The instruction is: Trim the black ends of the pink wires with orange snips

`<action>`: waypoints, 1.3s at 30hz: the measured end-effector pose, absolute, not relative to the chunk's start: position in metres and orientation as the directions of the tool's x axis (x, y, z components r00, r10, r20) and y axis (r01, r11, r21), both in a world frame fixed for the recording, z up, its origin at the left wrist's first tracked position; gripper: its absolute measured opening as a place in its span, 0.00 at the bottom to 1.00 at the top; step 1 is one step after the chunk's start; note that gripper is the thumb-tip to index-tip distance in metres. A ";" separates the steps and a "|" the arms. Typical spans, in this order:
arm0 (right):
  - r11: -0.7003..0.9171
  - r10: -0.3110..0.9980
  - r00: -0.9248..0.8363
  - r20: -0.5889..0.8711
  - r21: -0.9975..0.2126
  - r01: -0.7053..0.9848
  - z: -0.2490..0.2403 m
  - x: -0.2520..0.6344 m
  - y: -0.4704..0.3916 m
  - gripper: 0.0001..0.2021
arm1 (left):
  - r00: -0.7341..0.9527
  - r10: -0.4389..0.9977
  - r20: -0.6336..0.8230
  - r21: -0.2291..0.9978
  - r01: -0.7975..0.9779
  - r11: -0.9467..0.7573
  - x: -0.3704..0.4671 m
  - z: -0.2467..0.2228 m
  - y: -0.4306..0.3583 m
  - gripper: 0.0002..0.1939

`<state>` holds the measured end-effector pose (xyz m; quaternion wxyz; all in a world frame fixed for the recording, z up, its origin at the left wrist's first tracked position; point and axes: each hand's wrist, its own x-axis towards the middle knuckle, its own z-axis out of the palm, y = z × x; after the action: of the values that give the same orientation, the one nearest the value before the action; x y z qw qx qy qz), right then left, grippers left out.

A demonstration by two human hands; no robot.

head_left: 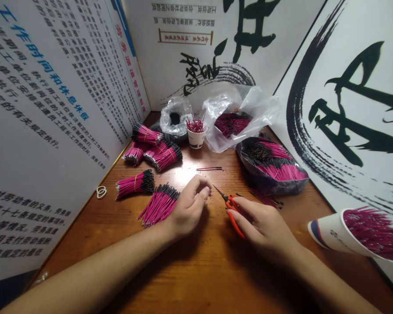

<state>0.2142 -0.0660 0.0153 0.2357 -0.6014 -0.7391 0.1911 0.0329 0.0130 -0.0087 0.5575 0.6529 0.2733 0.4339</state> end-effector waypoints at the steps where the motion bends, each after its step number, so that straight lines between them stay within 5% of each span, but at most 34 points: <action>1: 0.197 0.980 -0.150 0.129 -0.568 0.799 0.015 0.214 -0.066 0.12 | 0.474 0.839 0.267 0.964 -0.129 -0.234 0.033 -0.009 0.013 0.05; 39: 0.193 0.981 -0.168 0.096 -0.557 0.808 0.017 0.211 -0.067 0.13 | 0.481 0.843 0.240 0.971 -0.102 -0.218 0.033 -0.006 0.012 0.04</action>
<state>0.2113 -0.0670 0.0172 0.2236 -0.6049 -0.7392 0.1940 0.0326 0.0122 -0.0061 0.5576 0.6553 0.2827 0.4240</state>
